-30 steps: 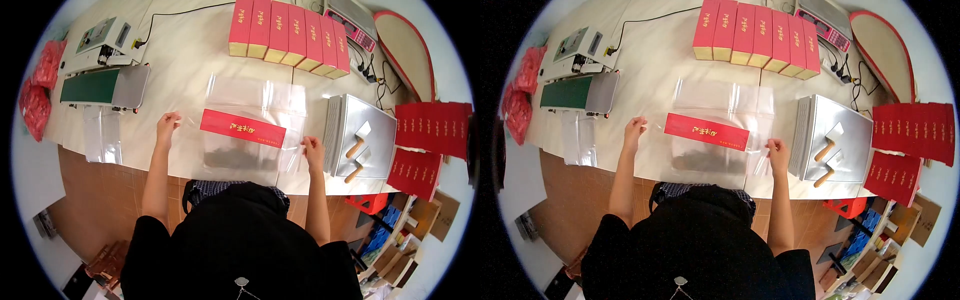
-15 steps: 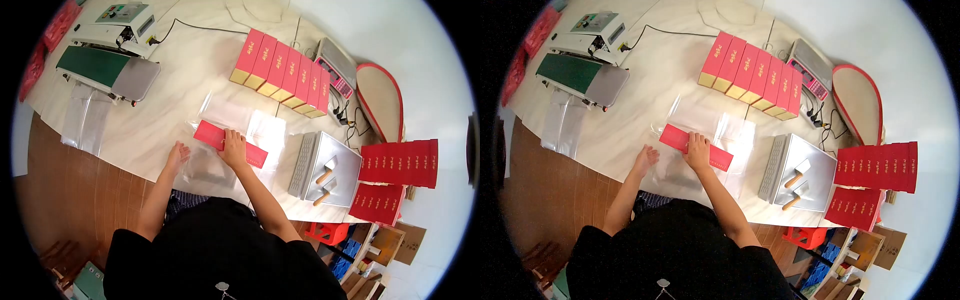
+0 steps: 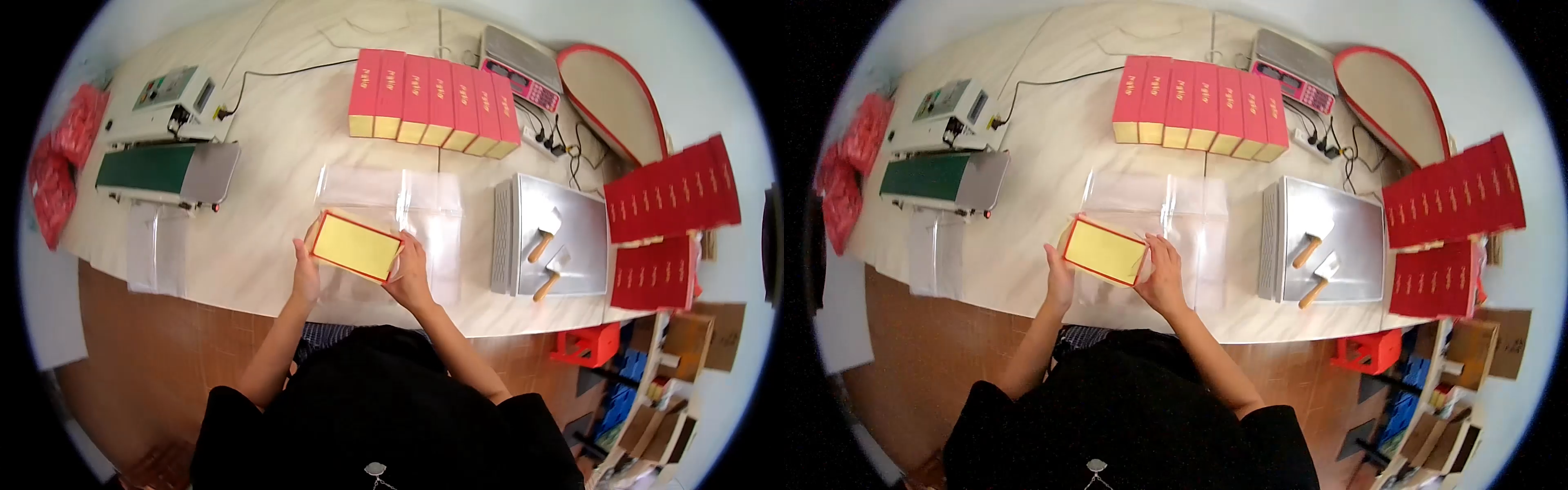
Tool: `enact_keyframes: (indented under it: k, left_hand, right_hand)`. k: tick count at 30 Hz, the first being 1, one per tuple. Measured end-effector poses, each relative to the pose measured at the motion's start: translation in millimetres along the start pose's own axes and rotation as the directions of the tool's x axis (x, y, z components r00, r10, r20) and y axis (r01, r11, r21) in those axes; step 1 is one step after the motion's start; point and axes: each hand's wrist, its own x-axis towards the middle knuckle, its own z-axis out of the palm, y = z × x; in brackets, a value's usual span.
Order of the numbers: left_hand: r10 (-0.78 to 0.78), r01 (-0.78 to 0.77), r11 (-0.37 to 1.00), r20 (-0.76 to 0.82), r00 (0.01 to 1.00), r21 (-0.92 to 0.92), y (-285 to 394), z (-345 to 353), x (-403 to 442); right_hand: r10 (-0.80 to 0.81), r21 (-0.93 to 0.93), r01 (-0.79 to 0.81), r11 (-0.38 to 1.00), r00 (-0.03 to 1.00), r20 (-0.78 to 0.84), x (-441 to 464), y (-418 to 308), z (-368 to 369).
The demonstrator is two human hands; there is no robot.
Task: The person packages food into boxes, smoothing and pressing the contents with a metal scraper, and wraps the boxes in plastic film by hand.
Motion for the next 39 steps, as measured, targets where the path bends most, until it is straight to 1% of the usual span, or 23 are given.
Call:
enact_keyframes:
  k: [2,4,5,6,8,11,12,13,14,15,17,18,19,21,23,26,28,30,32,34,36,38,39]
  left_hand:
    - [0.033,-0.040,0.993,0.062,0.998,0.111,-5,5,0]
    - [0.014,-0.009,0.992,-0.042,0.999,0.123,8,15,0]
    - [-0.007,0.004,0.991,0.018,1.000,0.136,12,14,4]
    - [0.071,-0.081,0.969,0.047,0.996,0.235,17,9,11]
    - [0.146,-0.175,0.928,0.112,0.983,0.329,32,11,21]
    - [0.314,-0.263,0.844,-0.034,0.949,0.467,69,33,24]
    - [0.322,-0.263,0.836,-0.043,0.946,0.483,77,42,22]
    - [0.353,-0.288,0.804,-0.028,0.935,0.520,83,49,21]
    - [0.383,-0.310,0.770,-0.016,0.924,0.558,87,54,19]
    - [0.449,-0.355,0.727,-0.016,0.893,0.587,87,61,18]
    - [0.416,-0.311,0.662,0.011,0.909,0.681,93,75,9]
    - [0.361,-0.273,0.605,0.049,0.931,0.748,96,82,5]
    - [0.366,-0.262,0.593,0.035,0.930,0.761,99,91,3]
    - [0.221,-0.186,0.454,0.092,0.971,0.872,104,107,-1]
    - [0.196,-0.188,0.400,0.116,0.974,0.897,107,122,-5]
    - [0.176,-0.197,0.290,0.150,0.973,0.936,99,132,-5]
    - [0.174,-0.192,0.171,0.162,0.971,0.966,97,139,-5]
    - [0.202,-0.188,0.150,0.156,0.967,0.971,93,137,-4]
    - [0.226,-0.176,0.131,0.144,0.964,0.976,91,135,-3]
    - [0.172,-0.152,0.073,0.138,0.975,0.986,92,133,-3]
    - [0.199,-0.171,0.075,0.153,0.968,0.982,89,135,-6]
    - [0.229,-0.200,0.072,0.179,0.957,0.977,89,140,-8]
    - [0.227,-0.219,0.038,0.205,0.952,0.975,89,144,-10]
  right_hand:
    - [0.065,0.024,-0.064,0.998,0.997,-0.033,-9,8,3]
    - [0.168,0.055,-0.177,0.983,0.977,0.134,-16,9,-5]
    - [0.160,0.009,-0.162,0.987,0.981,0.106,-15,3,-17]
    - [0.207,0.003,-0.208,0.978,0.976,0.066,-16,3,-33]
    - [0.129,0.037,-0.127,0.991,0.989,-0.066,-15,15,-65]
    - [0.271,-0.142,-0.365,0.920,0.856,-0.441,-34,69,-126]
    - [0.228,-0.201,-0.406,0.891,0.785,-0.576,-45,94,-149]
    - [0.260,-0.154,-0.455,0.877,0.720,-0.643,-54,115,-170]
    - [0.405,-0.145,-0.640,0.755,0.627,-0.665,-57,113,-193]
    - [0.397,-0.206,-0.699,0.685,0.595,-0.699,-69,130,-205]
    - [0.440,-0.474,-0.772,0.423,0.633,-0.638,-90,153,-223]
    - [0.501,-0.391,-0.823,0.412,0.563,-0.657,-97,158,-224]
    - [0.545,-0.370,-0.843,0.390,0.536,-0.645,-102,162,-224]
    - [0.589,-0.355,-0.856,0.377,0.517,-0.621,-102,164,-220]
    - [0.759,-0.294,-0.931,0.215,0.349,-0.550,-94,160,-223]
    - [0.776,-0.232,-0.953,0.194,0.294,-0.558,-97,174,-222]
    - [0.736,-0.174,-0.940,0.295,0.339,-0.586,-101,175,-227]
    - [0.695,-0.127,-0.911,0.393,0.384,-0.607,-104,169,-229]
    - [0.576,0.012,-0.758,0.652,0.484,-0.659,-98,152,-229]
    - [0.610,0.087,-0.725,0.683,0.502,-0.613,-84,125,-226]
    - [0.641,0.201,-0.617,0.761,0.666,-0.381,-72,102,-219]
    - [0.578,0.093,-0.573,0.814,0.785,-0.221,-60,77,-208]
    - [0.436,0.063,-0.433,0.899,0.872,-0.223,-57,73,-198]
